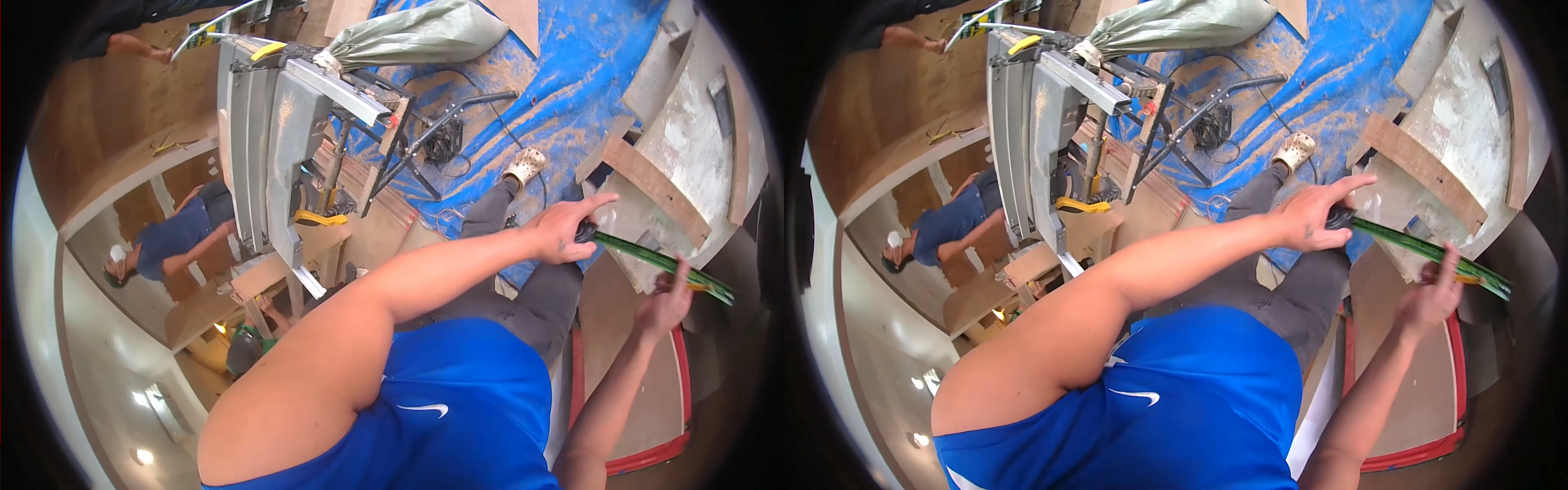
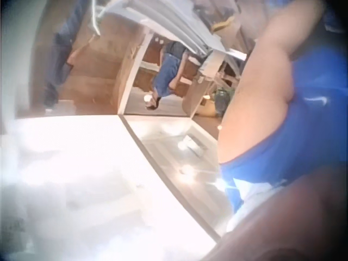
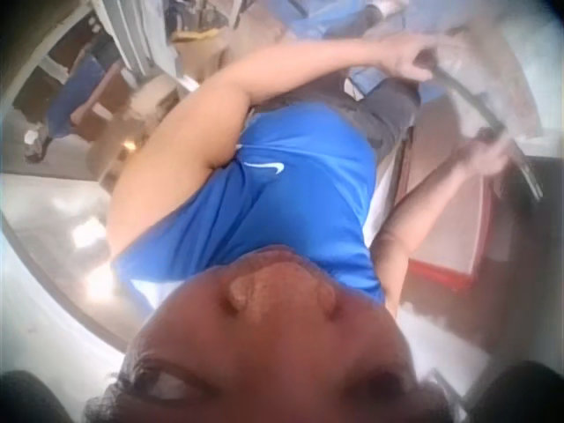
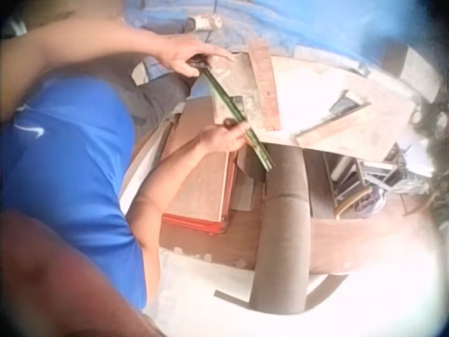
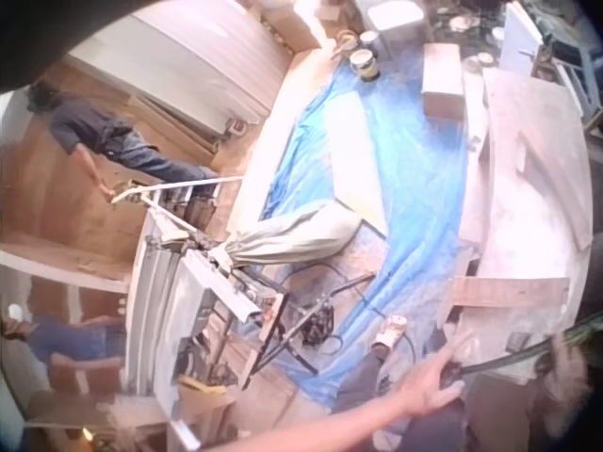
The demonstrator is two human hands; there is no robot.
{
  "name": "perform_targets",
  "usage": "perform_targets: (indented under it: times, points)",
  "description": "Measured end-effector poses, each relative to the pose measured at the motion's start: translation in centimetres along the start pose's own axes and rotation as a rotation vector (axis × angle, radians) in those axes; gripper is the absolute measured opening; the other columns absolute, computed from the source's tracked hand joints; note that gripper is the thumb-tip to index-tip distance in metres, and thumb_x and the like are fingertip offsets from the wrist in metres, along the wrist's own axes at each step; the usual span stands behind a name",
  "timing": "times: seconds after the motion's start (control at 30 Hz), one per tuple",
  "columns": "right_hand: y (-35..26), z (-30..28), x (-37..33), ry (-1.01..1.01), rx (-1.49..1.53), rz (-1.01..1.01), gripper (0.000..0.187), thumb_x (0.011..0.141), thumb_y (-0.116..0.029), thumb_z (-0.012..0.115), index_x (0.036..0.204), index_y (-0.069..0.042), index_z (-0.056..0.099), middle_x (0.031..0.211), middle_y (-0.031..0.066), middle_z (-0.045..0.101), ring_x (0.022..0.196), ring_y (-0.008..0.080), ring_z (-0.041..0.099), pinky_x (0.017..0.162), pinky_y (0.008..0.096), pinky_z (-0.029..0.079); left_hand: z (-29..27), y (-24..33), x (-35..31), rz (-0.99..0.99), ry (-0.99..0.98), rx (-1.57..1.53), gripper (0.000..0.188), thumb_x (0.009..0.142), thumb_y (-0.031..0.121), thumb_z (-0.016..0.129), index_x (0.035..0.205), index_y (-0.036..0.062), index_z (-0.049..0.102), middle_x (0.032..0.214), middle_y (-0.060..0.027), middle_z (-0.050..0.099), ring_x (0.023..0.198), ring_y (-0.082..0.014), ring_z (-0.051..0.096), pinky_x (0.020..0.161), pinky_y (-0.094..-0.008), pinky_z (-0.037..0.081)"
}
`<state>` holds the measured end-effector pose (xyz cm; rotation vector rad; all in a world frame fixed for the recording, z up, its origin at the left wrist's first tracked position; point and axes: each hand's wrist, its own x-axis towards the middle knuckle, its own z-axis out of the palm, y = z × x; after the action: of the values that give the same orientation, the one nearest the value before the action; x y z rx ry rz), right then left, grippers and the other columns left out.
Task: The person uses a power drill to secure wooden panels into a cabinet structure. They then measure and mark a separate piece of wood with a tape measure and pencil. The person moves between the cabinet and a workbench to perform these assembly and preparation steps.
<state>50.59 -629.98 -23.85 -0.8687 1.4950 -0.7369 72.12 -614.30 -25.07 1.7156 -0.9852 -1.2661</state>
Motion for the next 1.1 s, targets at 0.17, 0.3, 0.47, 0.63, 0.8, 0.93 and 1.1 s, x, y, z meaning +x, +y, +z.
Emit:
perform_targets:
  times: [0.17, 0.3, 0.47, 0.63, 0.8, 0.93, 1.1]
  points:
    - [-0.7, 5.5, -6.7, -0.490, -0.230, -0.061, 0.013, 0.097, -0.009, 0.071, 0.104, 0.000, 0.076, 0.095, 0.0015, 0.068, 0.089, 0.0083, 0.059, 0.080, 0.0233, 0.046, -2.3, 6.2, -3.6, 0.014, 0.171, -0.073, 0.097, 0.075, 0.014, 0.074, 0.161, 0.0174, 0.030, 0.108, -0.0164, 0.067, 0.101, -0.0374, 0.067, 0.092, -0.0426, 0.053]
    - [-2.5, 7.4, -11.1, -0.550, -0.020, -0.010, 0.017, 0.097, -0.005, 0.070, 0.113, 0.001, 0.071, 0.093, 0.0013, 0.066, 0.081, 0.0057, 0.056, 0.070, 0.0211, 0.043, -3.1, 9.8, -6.2, 0.197, 0.333, 0.027, 0.098, 0.072, 0.012, 0.075, 0.161, 0.0158, 0.032, 0.114, -0.0162, 0.065, 0.108, -0.0363, 0.065, 0.095, -0.0435, 0.053]
    - [-3.9, 5.0, -11.5, -0.702, -0.098, 0.008, 0.017, 0.099, -0.011, 0.070, 0.113, -0.001, 0.068, 0.081, -0.0047, 0.055, 0.065, 0.0021, 0.043, 0.057, 0.0186, 0.029, -5.3, 11.8, -10.4, 0.164, 0.398, 0.018, 0.092, 0.074, 0.013, 0.074, 0.158, 0.0159, 0.037, 0.118, -0.0171, 0.065, 0.110, -0.0364, 0.064, 0.100, -0.0448, 0.050]
    - [-2.2, 2.2, -12.0, -0.858, -0.355, 0.091, 0.023, 0.104, -0.021, 0.064, 0.111, -0.001, 0.071, 0.080, -0.0052, 0.056, 0.063, 0.0006, 0.042, 0.055, 0.0185, 0.029, -11.4, 10.4, -16.5, 0.101, 0.712, -0.001, 0.066, 0.083, 0.019, 0.072, 0.145, 0.0089, 0.052, 0.120, -0.0138, 0.065, 0.111, -0.0265, 0.063, 0.101, -0.0393, 0.049]
    - [-2.0, 6.6, -17.9, -1.076, -0.482, -0.020, 0.051, 0.100, -0.035, 0.069, 0.136, 0.000, 0.060, 0.100, -0.0019, 0.055, 0.076, 0.0034, 0.044, 0.066, 0.0184, 0.034, -19.5, 7.9, -21.3, 0.039, 0.897, -0.354, 0.049, 0.097, 0.020, 0.062, 0.143, 0.0065, 0.050, 0.115, -0.0082, 0.061, 0.110, -0.0126, 0.055, 0.098, -0.0334, 0.046]
    - [-2.4, 14.9, -25.3, -1.209, -0.279, -0.116, 0.102, 0.092, -0.059, 0.071, 0.161, 0.001, 0.025, 0.142, 0.0089, 0.042, 0.112, 0.0124, 0.051, 0.090, 0.0251, 0.044, -14.9, 7.8, -19.9, 0.069, 0.587, -0.759, 0.049, 0.105, 0.024, 0.054, 0.150, 0.0091, 0.040, 0.113, -0.0063, 0.058, 0.106, -0.0115, 0.053, 0.098, -0.0299, 0.042]
    - [-1.8, 16.1, -28.6, -0.888, -0.296, -0.308, 0.098, 0.097, -0.059, 0.063, 0.160, 0.004, 0.022, 0.153, 0.0183, 0.043, 0.142, 0.0268, 0.043, 0.115, 0.0368, 0.037, -12.8, 10.0, -18.4, -0.045, 0.350, -1.061, 0.051, 0.111, 0.035, 0.048, 0.153, 0.0097, 0.035, 0.113, -0.0044, 0.058, 0.107, -0.0133, 0.054, 0.101, -0.0290, 0.042]
